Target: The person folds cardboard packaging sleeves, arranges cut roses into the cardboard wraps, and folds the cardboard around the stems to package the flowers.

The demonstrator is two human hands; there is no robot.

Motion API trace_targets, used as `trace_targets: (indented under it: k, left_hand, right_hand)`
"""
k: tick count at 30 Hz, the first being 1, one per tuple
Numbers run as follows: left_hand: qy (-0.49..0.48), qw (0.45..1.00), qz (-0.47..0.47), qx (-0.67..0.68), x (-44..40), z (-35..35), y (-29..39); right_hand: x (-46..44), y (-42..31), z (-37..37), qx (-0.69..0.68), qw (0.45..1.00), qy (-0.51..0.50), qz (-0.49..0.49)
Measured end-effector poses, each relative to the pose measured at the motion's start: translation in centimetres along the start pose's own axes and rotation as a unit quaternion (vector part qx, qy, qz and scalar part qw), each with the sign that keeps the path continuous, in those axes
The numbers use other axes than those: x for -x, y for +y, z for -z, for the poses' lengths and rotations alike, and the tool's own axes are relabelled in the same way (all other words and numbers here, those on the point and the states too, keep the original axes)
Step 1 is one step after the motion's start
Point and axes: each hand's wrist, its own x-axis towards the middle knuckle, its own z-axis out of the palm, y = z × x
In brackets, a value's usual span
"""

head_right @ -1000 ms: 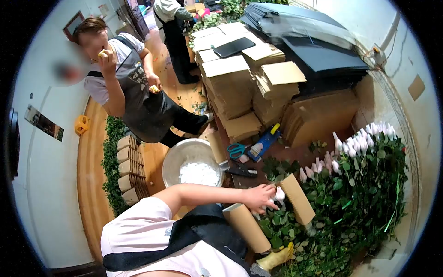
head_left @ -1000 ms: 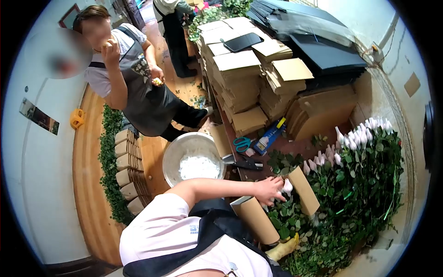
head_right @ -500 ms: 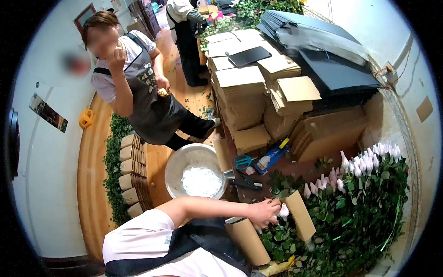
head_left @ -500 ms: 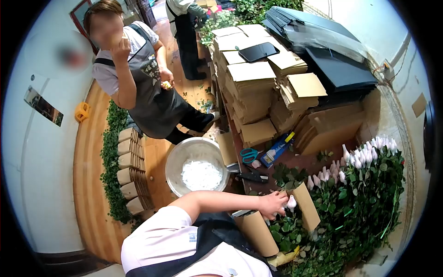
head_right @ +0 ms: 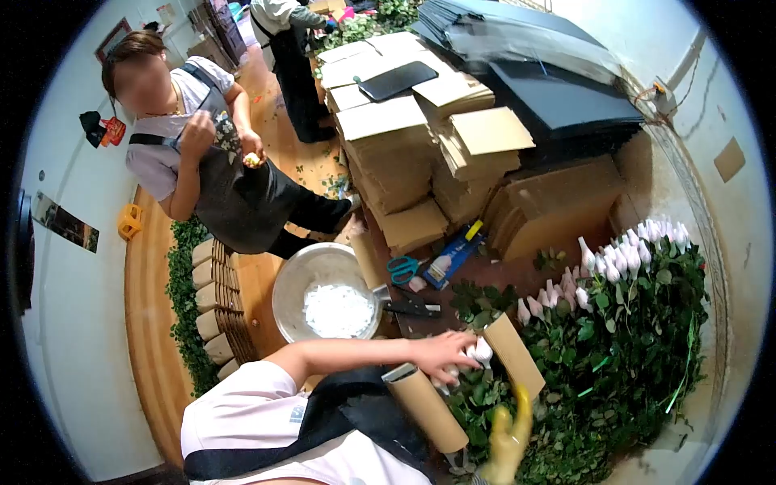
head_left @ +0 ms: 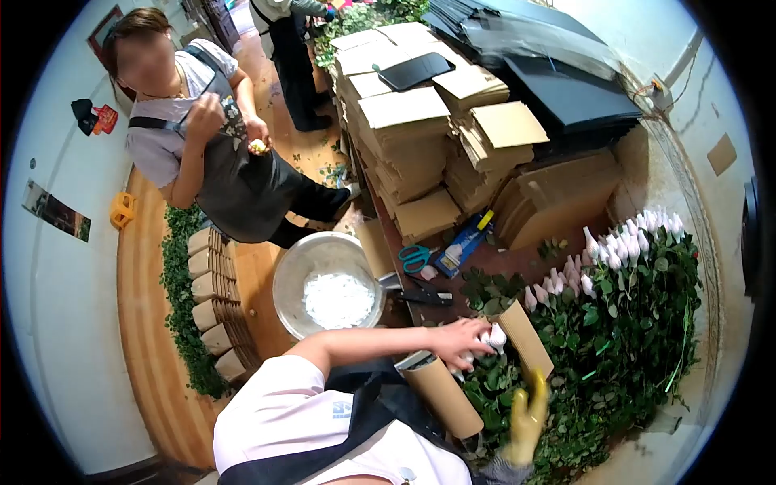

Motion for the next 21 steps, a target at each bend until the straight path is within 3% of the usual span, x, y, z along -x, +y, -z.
trace_targets:
  k: [2, 3, 4, 6, 8, 9, 10, 12, 13, 18, 20, 21]
  left_hand:
    - [0.059, 0.998, -0.028, 0.007, 0.9, 1.4, -0.4]
    - [0.064, 0.998, 0.001, 0.017, 1.6, 2.7, 0.0]
    - [0.086, 0.995, 0.058, 0.001, 2.7, 2.6, -0.5]
    - [0.073, 0.962, 0.23, 0.125, 3.8, 4.1, 0.1]
    - [-0.008, 0.933, 0.32, 0.164, 3.9, 4.6, 0.3]
    - [-0.019, 0.938, 0.315, 0.146, 3.9, 3.6, 0.3]
    - [-0.1, 0.936, 0.317, 0.114, 3.4, 3.4, 0.8]
    - [-0.199, 0.941, 0.263, 0.072, 2.4, 3.0, 1.7]
    - [-0.22, 0.93, 0.295, 0.024, 1.6, 3.5, 2.3]
    - [-0.149, 0.961, 0.22, 0.077, 2.5, 0.9, 0.2]
    - [-0.069, 0.942, 0.218, 0.247, 3.3, 1.0, 0.4]
    - [-0.071, 0.942, 0.217, 0.245, 3.4, 1.2, 0.3]
  right_hand:
    - [-2.6, -2.5, -2.9, 0.01, 0.987, -0.15, 0.058]
    - [-3.6, -2.9, -4.0, 0.055, 0.973, -0.21, 0.076]
    - [-4.2, -2.1, -5.3, 0.067, 0.963, -0.206, 0.163]
    - [-4.9, -0.3, -6.2, 0.129, 0.952, -0.25, 0.123]
    - [-4.4, 3.0, -6.6, 0.236, 0.928, -0.271, 0.094]
    - [-4.2, 4.1, -7.3, 0.345, 0.884, -0.31, 0.061]
    - [-4.1, 4.7, -8.2, 0.45, 0.825, -0.342, 0.027]
    - [-5.2, 5.5, -8.5, 0.421, 0.832, -0.36, 0.022]
    - [-5.5, 5.4, -8.2, 0.41, 0.833, -0.37, 0.017]
    - [-5.0, 6.5, -7.3, 0.34, 0.866, -0.367, 0.01]
    - [-4.4, 7.5, -7.9, 0.369, 0.867, -0.333, 0.029]
    - [-4.3, 8.2, -8.5, 0.403, 0.857, -0.318, 0.034]
